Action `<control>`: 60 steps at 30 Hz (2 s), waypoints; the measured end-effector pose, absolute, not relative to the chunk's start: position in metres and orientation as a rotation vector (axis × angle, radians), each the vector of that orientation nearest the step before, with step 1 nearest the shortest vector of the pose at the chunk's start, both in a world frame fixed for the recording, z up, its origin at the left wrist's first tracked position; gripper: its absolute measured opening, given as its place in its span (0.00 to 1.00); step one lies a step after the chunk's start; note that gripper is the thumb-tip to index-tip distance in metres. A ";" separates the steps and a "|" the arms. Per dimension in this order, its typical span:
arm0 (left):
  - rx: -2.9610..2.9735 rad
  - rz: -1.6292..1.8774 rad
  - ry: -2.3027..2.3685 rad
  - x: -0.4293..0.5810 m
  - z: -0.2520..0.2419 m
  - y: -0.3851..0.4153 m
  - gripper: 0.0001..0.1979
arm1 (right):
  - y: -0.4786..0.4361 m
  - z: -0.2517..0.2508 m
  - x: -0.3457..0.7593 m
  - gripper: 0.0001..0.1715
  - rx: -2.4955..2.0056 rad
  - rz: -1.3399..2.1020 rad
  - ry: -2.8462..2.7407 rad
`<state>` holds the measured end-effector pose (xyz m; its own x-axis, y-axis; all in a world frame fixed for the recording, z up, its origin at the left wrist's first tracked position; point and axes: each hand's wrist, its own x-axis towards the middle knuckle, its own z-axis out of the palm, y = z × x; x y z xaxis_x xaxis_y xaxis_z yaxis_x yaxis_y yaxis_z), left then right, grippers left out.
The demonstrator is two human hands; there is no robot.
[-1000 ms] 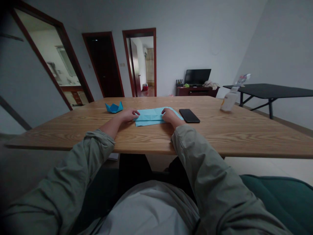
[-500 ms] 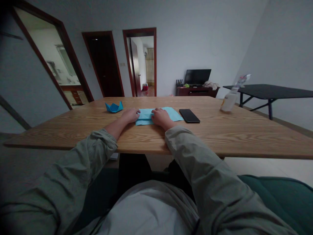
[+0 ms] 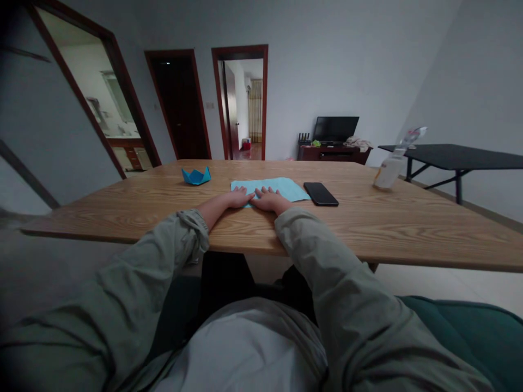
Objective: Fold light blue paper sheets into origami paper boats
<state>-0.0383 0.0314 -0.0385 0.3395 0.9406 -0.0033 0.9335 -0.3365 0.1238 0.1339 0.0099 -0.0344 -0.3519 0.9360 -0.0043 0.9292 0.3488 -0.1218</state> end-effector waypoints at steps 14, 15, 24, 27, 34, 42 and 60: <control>2.329 0.315 1.646 -0.071 -0.026 0.024 0.40 | 0.015 -0.024 0.163 0.48 -1.691 0.271 -2.552; 2.338 0.350 1.626 -0.074 -0.025 0.025 0.36 | 0.014 -0.024 0.163 0.47 -1.678 0.285 -2.545; 2.344 0.603 1.514 -0.072 -0.016 0.024 0.15 | 0.006 -0.025 0.148 0.35 -1.477 0.193 -2.366; 2.222 0.877 1.517 -0.066 -0.012 0.023 0.16 | 0.010 -0.025 0.143 0.31 -1.453 0.107 -2.278; 1.561 1.420 1.362 -0.032 0.003 0.015 0.41 | 0.018 -0.009 0.115 0.21 -1.396 0.207 -1.880; 1.696 1.446 1.380 -0.008 0.002 0.008 0.30 | 0.017 -0.011 0.101 0.20 -1.233 0.299 -1.751; 1.231 1.175 1.001 -0.044 0.012 0.008 0.22 | 0.013 -0.009 0.166 0.34 -1.164 0.782 -1.639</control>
<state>-0.0443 0.0083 0.0120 0.1490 0.9876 0.0502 -0.1068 -0.0344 0.9937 0.1658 0.0130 -0.0089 -0.1005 0.9388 0.3294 0.3348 0.3437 -0.8774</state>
